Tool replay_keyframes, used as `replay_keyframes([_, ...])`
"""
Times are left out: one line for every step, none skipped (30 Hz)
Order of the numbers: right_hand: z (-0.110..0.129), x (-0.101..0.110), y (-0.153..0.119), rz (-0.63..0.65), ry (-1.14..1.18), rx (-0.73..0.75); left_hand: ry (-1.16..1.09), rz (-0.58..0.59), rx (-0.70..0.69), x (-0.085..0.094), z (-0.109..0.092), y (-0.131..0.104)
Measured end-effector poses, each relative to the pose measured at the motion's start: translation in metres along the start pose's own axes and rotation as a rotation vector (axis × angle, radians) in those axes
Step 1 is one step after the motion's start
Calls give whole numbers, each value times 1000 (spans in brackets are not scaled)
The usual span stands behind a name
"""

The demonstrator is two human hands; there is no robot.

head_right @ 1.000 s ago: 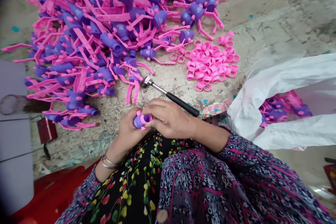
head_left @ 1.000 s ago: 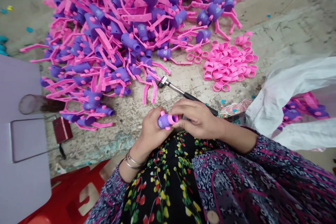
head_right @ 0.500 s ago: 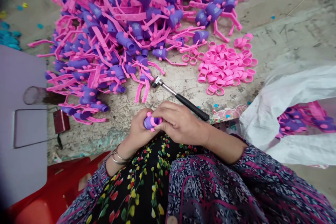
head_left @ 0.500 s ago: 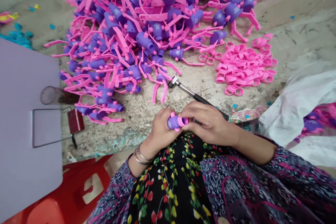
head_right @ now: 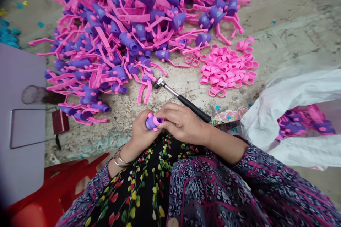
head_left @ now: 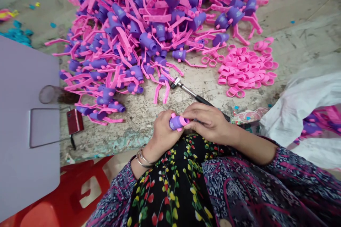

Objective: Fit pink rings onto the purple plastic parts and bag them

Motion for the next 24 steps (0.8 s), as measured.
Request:
replay_keyframes([-1, 0, 0, -6, -4, 0, 22, -4, 8, 0, -1, 0])
replay_keyframes([-1, 0, -1, -8, -7, -1, 43, -6, 13, 1, -1, 0])
replay_keyframes([-2, 1, -1, -8, -12, -6, 61, -5, 18, 1, -2, 0])
replay_keyframes([-2, 1, -1, -5, -16, -14, 74, -3, 25, 1, -3, 0])
replay_keyframes([-3, 1, -1, -2, -20, -24, 80, 1, 30, 2, -3, 1])
replay_keyframes([-3, 1, -1, 1, -24, -35, 85, 3, 31, 2, -4, 1])
replay_keyframes([-3, 2, -1, 3, -24, -46, 94, 3, 25, 2, -4, 1])
replay_keyframes([-4, 2, -1, 8, -23, -56, 108, 1, 9, 3, -5, 1])
replay_keyframes([-4, 1, -1, 15, -19, -63, 128, -1, -17, 3, -5, 1])
replay_keyframes([-5, 1, -1, 19, -13, -65, 153, -2, -47, 4, -6, 2])
replay_keyframes([-6, 1, -2, 23, -5, -66, 181, 2, -76, 5, -6, 2])
replay_keyframes([-7, 1, -2, 24, 7, -66, 209, 11, -100, 6, -7, 3])
replay_keyframes([-8, 1, -3, 21, 21, -66, 237, 26, -120, 7, -7, 3])
replay_keyframes([-9, 0, -4, 18, 35, -65, 263, 45, -133, 7, -7, 4])
replay_keyframes([-10, 0, -5, 11, 47, -65, 290, 67, -141, 8, -8, 4])
replay_keyframes([-10, 0, -6, 2, 54, -62, 315, 87, -142, 8, -7, 4])
replay_keyframes([-11, -1, -7, -13, 51, -58, 332, 101, -136, 8, -7, 4])
replay_keyframes([-10, -1, -8, -31, 39, -49, 341, 106, -124, 8, -7, 4])
replay_keyframes([-9, -2, -9, -50, 21, -39, 342, 102, -108, 9, -6, 4])
replay_keyframes([-8, -2, -9, -69, 2, -32, 333, 92, -90, 9, -5, 4])
replay_keyframes([-7, -3, -9, -85, -17, -27, 316, 75, -73, 9, -4, 3])
replay_keyframes([-6, -3, -9, -95, -34, -23, 292, 52, -58, 8, -3, 3])
replay_keyframes([-6, -4, -9, -101, -46, -21, 263, 25, -49, 8, -2, 2])
replay_keyframes([-5, -5, -8, -103, -53, -21, 230, -2, -44, 7, -1, 2])
Point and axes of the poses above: each hand's wrist, its own y-axis towards the middle knuckle, its own x-axis out of the back of the hand, z = x × y, the point moved 5 cm from there along y, towards the middle knuckle, and after that the axes turned 1 degree about -x, right-handed, at the moved point
